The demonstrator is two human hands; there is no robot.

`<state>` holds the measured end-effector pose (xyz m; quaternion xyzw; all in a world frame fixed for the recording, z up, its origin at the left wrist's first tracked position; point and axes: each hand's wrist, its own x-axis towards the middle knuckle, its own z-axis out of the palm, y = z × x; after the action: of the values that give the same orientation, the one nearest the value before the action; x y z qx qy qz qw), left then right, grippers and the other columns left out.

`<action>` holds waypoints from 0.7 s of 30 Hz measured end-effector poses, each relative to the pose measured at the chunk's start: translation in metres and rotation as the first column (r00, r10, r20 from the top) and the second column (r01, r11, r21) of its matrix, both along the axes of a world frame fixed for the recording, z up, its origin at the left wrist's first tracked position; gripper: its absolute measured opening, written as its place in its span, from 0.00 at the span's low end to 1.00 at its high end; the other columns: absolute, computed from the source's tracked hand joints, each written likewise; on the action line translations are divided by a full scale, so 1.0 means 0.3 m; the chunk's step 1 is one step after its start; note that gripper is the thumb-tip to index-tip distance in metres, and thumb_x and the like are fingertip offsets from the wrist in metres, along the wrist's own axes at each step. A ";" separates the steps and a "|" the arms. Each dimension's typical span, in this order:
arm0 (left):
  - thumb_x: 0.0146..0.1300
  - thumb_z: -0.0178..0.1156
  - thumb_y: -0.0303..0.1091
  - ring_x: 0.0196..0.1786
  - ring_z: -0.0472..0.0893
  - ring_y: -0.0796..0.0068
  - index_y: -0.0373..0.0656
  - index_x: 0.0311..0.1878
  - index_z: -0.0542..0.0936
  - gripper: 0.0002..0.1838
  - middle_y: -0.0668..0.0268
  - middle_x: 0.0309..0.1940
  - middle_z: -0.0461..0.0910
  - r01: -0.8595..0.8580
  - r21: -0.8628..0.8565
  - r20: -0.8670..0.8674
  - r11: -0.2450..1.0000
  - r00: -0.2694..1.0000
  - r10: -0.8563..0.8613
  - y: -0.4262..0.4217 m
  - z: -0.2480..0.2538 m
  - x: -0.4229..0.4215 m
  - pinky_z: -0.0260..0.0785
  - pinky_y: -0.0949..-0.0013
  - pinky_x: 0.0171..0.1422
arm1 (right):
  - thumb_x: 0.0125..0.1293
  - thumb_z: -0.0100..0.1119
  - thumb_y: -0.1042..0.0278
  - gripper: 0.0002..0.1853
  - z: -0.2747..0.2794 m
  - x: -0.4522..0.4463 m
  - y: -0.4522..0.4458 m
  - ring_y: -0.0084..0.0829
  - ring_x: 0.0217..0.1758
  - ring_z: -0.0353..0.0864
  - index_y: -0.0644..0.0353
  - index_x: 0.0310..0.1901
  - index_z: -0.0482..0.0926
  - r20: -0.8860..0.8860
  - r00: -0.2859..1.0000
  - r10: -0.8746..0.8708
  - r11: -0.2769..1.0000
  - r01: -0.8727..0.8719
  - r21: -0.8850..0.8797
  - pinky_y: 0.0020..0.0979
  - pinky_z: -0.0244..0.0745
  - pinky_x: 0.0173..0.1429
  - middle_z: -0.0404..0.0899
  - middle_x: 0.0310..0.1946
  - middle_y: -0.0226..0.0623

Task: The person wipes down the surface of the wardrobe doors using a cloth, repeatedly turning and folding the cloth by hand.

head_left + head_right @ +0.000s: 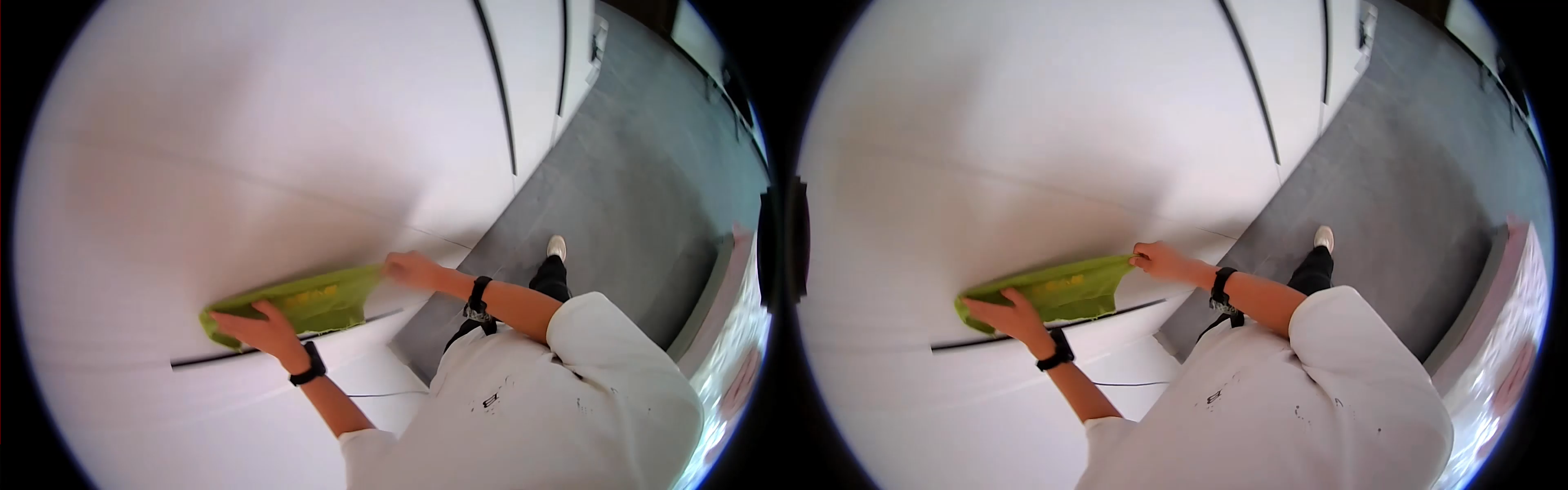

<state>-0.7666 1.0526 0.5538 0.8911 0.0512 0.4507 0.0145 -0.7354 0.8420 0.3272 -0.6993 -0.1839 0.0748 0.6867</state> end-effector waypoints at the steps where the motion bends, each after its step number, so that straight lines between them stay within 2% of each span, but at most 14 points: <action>1: 0.60 0.52 0.31 0.72 0.52 0.38 0.31 0.73 0.48 0.39 0.36 0.71 0.47 -0.048 0.020 0.043 0.999 0.998 0.047 -0.025 -0.041 0.037 0.49 0.48 0.73 | 0.69 0.55 0.56 0.14 -0.029 0.018 -0.026 0.37 0.25 0.76 0.60 0.39 0.76 -0.019 0.998 -0.055 0.998 0.055 0.016 0.35 0.69 0.32 0.77 0.23 0.41; 3: 0.59 0.51 0.31 0.72 0.49 0.34 0.31 0.73 0.46 0.41 0.33 0.71 0.44 -0.066 0.055 0.067 0.996 0.996 0.062 -0.084 -0.080 0.100 0.48 0.45 0.73 | 0.62 0.58 0.65 0.08 -0.081 0.037 -0.067 0.42 0.33 0.82 0.56 0.40 0.79 -0.014 0.998 -0.059 0.987 0.056 -0.149 0.41 0.75 0.39 0.81 0.30 0.44; 5: 0.55 0.51 0.29 0.70 0.48 0.28 0.30 0.72 0.46 0.42 0.31 0.69 0.44 0.147 0.122 0.111 0.982 0.981 -0.161 -0.125 -0.105 0.141 0.46 0.39 0.70 | 0.62 0.58 0.64 0.08 -0.122 0.037 -0.081 0.43 0.34 0.81 0.57 0.38 0.79 -0.060 0.991 -0.119 0.983 0.109 -0.145 0.41 0.74 0.40 0.81 0.30 0.44; 6: 0.54 0.51 0.32 0.68 0.50 0.27 0.30 0.71 0.49 0.41 0.31 0.66 0.50 0.056 0.238 0.158 0.970 0.983 -0.096 -0.180 -0.124 0.167 0.46 0.35 0.67 | 0.61 0.58 0.64 0.08 -0.142 0.027 -0.090 0.43 0.35 0.81 0.57 0.37 0.79 -0.086 0.986 -0.146 0.981 0.133 -0.144 0.40 0.74 0.40 0.81 0.31 0.44; 7: 0.54 0.51 0.32 0.68 0.50 0.27 0.30 0.71 0.49 0.41 0.31 0.66 0.50 0.082 0.247 0.139 0.966 0.983 -0.119 -0.233 -0.136 0.170 0.46 0.35 0.67 | 0.61 0.58 0.64 0.08 -0.159 0.021 -0.102 0.43 0.35 0.81 0.57 0.37 0.79 -0.105 0.980 -0.167 0.979 0.152 -0.137 0.40 0.74 0.40 0.81 0.31 0.44; 9: 0.56 0.52 0.36 0.68 0.51 0.29 0.31 0.71 0.50 0.41 0.33 0.66 0.51 0.060 0.146 -0.114 0.987 0.992 -0.043 -0.352 -0.150 0.206 0.44 0.33 0.67 | 0.65 0.56 0.60 0.12 -0.204 0.044 -0.155 0.45 0.37 0.79 0.59 0.40 0.80 -0.129 0.968 -0.217 0.944 0.175 -0.279 0.42 0.73 0.42 0.81 0.32 0.45; 10: 0.56 0.52 0.36 0.68 0.51 0.29 0.31 0.71 0.50 0.41 0.33 0.66 0.51 0.088 0.150 -0.128 0.985 0.989 -0.069 -0.380 -0.178 0.243 0.44 0.33 0.67 | 0.65 0.56 0.60 0.12 -0.227 0.057 -0.198 0.45 0.37 0.79 0.59 0.40 0.80 -0.143 0.960 -0.242 0.941 0.196 -0.277 0.42 0.73 0.42 0.81 0.32 0.45; 12: 0.58 0.52 0.40 0.72 0.47 0.31 0.32 0.72 0.50 0.42 0.36 0.70 0.48 0.128 0.313 -0.254 0.941 0.966 -0.047 -0.372 -0.221 0.264 0.40 0.32 0.68 | 0.64 0.56 0.59 0.12 -0.242 0.043 -0.233 0.44 0.40 0.80 0.58 0.41 0.81 -0.084 0.964 -0.253 0.909 0.207 -0.363 0.42 0.73 0.45 0.82 0.34 0.44; 13: 0.58 0.52 0.40 0.72 0.47 0.31 0.32 0.72 0.50 0.42 0.36 0.70 0.48 0.143 0.322 -0.267 0.936 0.962 -0.055 -0.393 -0.227 0.281 0.40 0.32 0.68 | 0.64 0.56 0.59 0.12 -0.250 0.047 -0.260 0.44 0.40 0.80 0.58 0.41 0.81 -0.099 0.960 -0.262 0.910 0.212 -0.355 0.42 0.73 0.45 0.82 0.34 0.44; 15: 0.59 0.53 0.41 0.75 0.44 0.35 0.34 0.73 0.52 0.41 0.42 0.74 0.45 0.254 0.299 -0.277 0.920 0.945 -0.171 -0.464 -0.232 0.322 0.38 0.33 0.69 | 0.63 0.56 0.59 0.11 -0.229 0.071 -0.336 0.42 0.38 0.81 0.57 0.40 0.81 -0.348 0.859 -0.375 0.914 0.281 -0.292 0.40 0.74 0.44 0.82 0.33 0.42; 16: 0.61 0.51 0.40 0.77 0.36 0.41 0.38 0.75 0.48 0.41 0.48 0.76 0.40 0.301 0.255 -0.309 0.919 0.926 -0.217 -0.499 -0.224 0.341 0.34 0.31 0.71 | 0.63 0.56 0.59 0.11 -0.218 0.082 -0.360 0.42 0.38 0.81 0.57 0.40 0.81 -0.342 0.859 -0.381 0.913 0.291 -0.287 0.40 0.74 0.44 0.82 0.33 0.42; 18: 0.60 0.52 0.40 0.77 0.39 0.41 0.37 0.74 0.51 0.40 0.48 0.76 0.43 0.322 0.236 -0.263 0.917 0.930 -0.259 -0.575 -0.226 0.360 0.35 0.32 0.70 | 0.64 0.55 0.60 0.11 -0.225 0.102 -0.432 0.38 0.33 0.81 0.58 0.38 0.80 -0.439 0.778 -0.451 0.892 0.368 -0.264 0.38 0.75 0.41 0.82 0.31 0.41; 19: 0.59 0.53 0.40 0.77 0.41 0.42 0.35 0.73 0.53 0.40 0.48 0.75 0.45 0.336 0.210 -0.240 0.918 0.928 -0.285 -0.607 -0.217 0.383 0.36 0.33 0.70 | 0.64 0.55 0.60 0.11 -0.214 0.117 -0.465 0.38 0.33 0.81 0.58 0.38 0.80 -0.425 0.783 -0.454 0.889 0.366 -0.277 0.38 0.75 0.41 0.82 0.31 0.41; 21: 0.59 0.53 0.40 0.77 0.41 0.43 0.35 0.73 0.53 0.40 0.48 0.75 0.45 0.350 0.154 -0.172 0.924 0.930 -0.324 -0.667 -0.204 0.381 0.36 0.33 0.70 | 0.65 0.59 0.60 0.12 -0.233 0.128 -0.512 0.25 0.30 0.79 0.62 0.36 0.78 -0.330 0.759 -0.561 0.825 0.542 -0.156 0.30 0.73 0.36 0.80 0.26 0.35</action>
<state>-0.6523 0.8527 0.4926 0.9141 -0.1437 0.3790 0.0065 -0.6970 0.6882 0.2571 -0.7135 0.1615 0.0012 0.6818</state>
